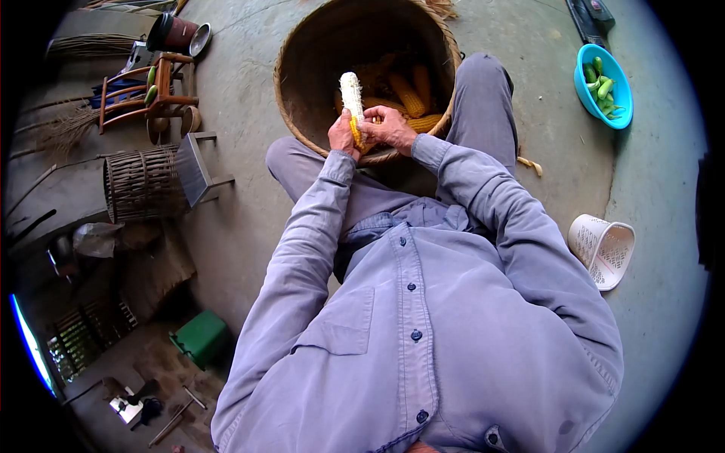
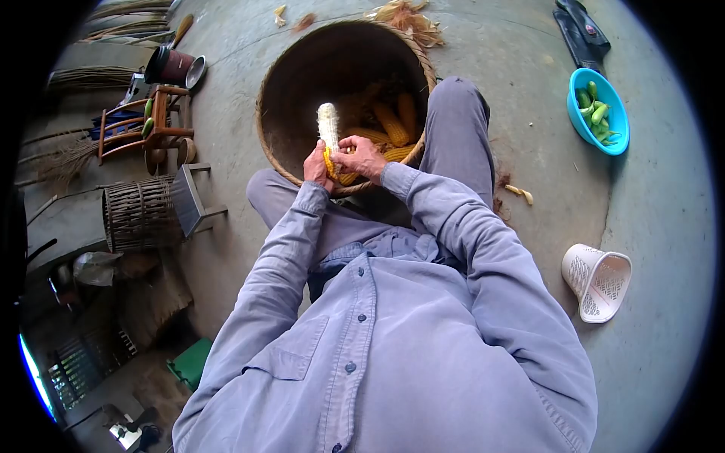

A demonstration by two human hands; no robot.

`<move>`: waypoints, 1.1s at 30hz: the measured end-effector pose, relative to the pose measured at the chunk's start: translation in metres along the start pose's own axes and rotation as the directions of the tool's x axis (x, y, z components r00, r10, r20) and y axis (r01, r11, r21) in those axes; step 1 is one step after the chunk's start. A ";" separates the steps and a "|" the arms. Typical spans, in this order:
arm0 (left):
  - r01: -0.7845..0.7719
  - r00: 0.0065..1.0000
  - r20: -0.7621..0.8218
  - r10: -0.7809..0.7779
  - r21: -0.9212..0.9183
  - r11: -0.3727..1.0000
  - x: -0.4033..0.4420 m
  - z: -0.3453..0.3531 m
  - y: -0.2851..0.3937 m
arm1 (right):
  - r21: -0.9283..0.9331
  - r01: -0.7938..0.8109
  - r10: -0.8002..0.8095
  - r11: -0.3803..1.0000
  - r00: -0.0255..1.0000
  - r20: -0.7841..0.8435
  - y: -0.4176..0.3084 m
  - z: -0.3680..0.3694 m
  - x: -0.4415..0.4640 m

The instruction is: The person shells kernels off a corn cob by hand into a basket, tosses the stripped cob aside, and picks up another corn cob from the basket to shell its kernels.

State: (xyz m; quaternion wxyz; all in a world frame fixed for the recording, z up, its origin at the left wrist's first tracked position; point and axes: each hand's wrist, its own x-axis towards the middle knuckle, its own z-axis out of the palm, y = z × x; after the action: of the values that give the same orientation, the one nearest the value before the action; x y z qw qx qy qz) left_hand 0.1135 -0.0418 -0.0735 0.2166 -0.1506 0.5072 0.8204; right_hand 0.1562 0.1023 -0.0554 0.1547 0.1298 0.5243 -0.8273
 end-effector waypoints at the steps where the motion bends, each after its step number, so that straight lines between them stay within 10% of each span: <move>1: 0.006 1.000 0.004 -0.006 0.017 1.000 -0.002 0.001 0.001 | -0.015 0.010 -0.010 1.000 1.000 0.010 0.001 -0.001 0.000; 33: 0.050 0.998 0.041 -0.046 -0.098 0.994 -0.006 0.001 0.005 | 0.044 -0.012 0.019 0.999 0.987 -0.162 -0.003 0.004 -0.001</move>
State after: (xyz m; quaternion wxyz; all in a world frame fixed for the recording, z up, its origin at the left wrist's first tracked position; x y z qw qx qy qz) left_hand 0.1160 -0.0440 -0.0664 0.2383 -0.1572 0.4581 0.8418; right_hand 0.1557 0.0998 -0.0503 0.1152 0.2040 0.5164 -0.8237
